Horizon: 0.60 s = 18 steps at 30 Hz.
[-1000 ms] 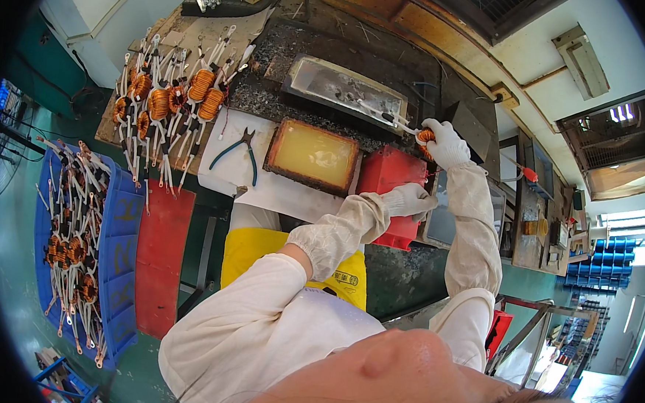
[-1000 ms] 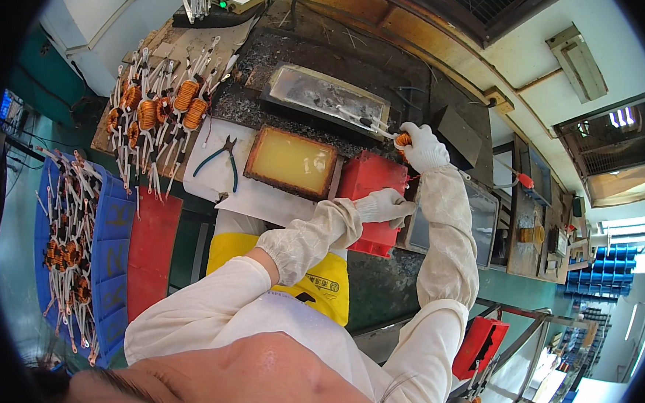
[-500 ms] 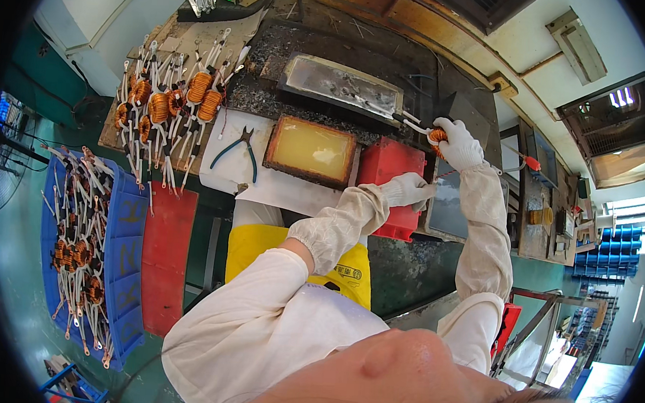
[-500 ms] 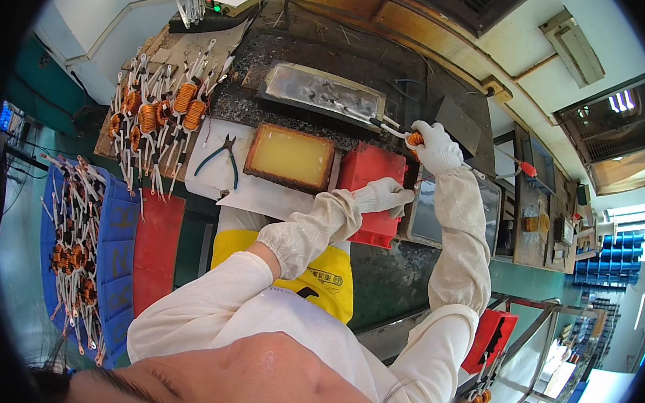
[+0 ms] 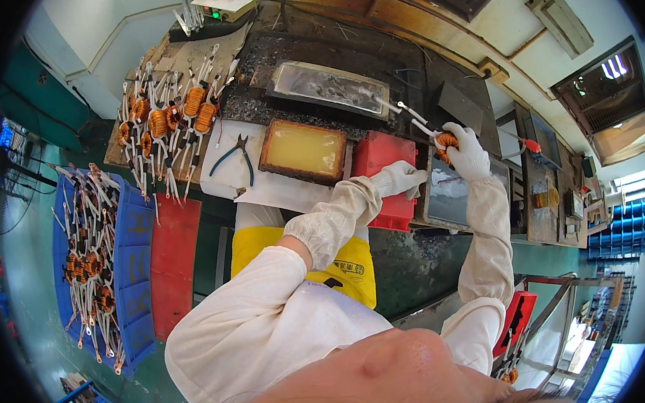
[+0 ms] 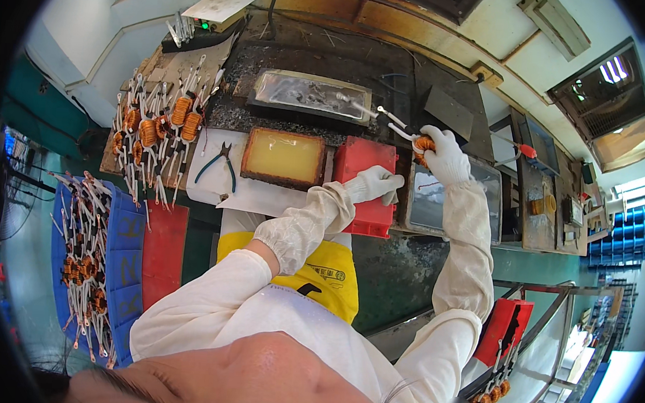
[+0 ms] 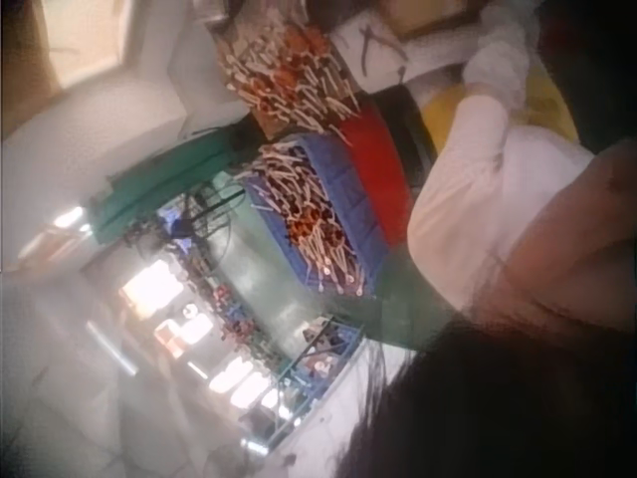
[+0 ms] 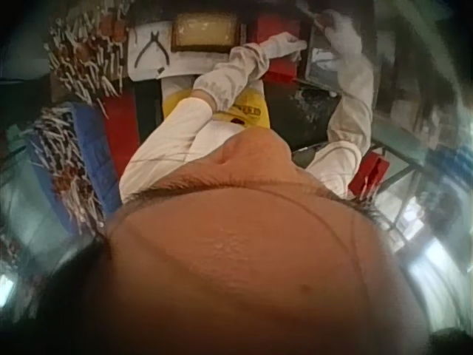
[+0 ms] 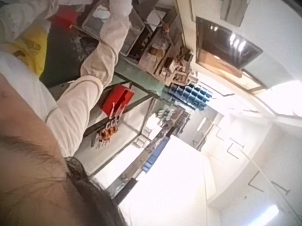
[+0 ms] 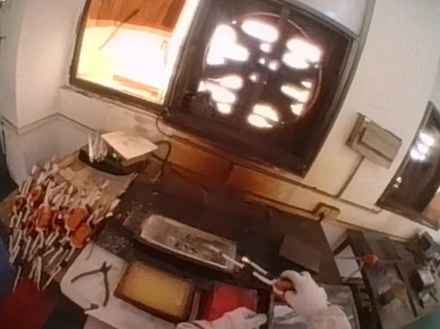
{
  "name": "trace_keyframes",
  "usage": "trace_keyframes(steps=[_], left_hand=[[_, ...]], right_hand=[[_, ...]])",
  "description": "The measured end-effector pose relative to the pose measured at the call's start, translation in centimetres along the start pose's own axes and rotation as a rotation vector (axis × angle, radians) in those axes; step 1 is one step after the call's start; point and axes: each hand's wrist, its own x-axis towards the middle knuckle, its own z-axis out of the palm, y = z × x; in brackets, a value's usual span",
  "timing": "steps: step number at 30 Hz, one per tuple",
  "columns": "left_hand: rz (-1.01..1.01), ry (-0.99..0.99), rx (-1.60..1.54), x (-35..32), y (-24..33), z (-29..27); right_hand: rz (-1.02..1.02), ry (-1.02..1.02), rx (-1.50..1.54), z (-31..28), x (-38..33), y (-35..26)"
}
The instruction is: Dipping copper wire transformer coils into a liquid bath, likely for tinning or soldering terminals.
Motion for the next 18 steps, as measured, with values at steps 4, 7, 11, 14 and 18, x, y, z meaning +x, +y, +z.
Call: trace_keyframes(steps=[4,7,11,14,18], left_hand=[[0.012,0.000,-0.006,-0.3,0.7,0.6],[0.023,0.021,-0.065,-0.2,0.4,0.7],[0.071,0.020,-0.009,-0.2,0.2,0.4],[0.071,0.035,0.002,0.1,0.0,0.3],[0.080,0.069,0.031,0.2,0.2,0.7]], right_hand=[[0.093,0.232,0.443,0.3,-5.1,3.5],[0.381,0.252,0.819,-0.6,-9.9,4.5],[0.422,0.550,1.452,0.6,-16.3,6.1],[0.346,0.623,1.706,3.0,-20.4,7.8],[0.313,0.758,1.949,8.6,-25.0,11.0]])
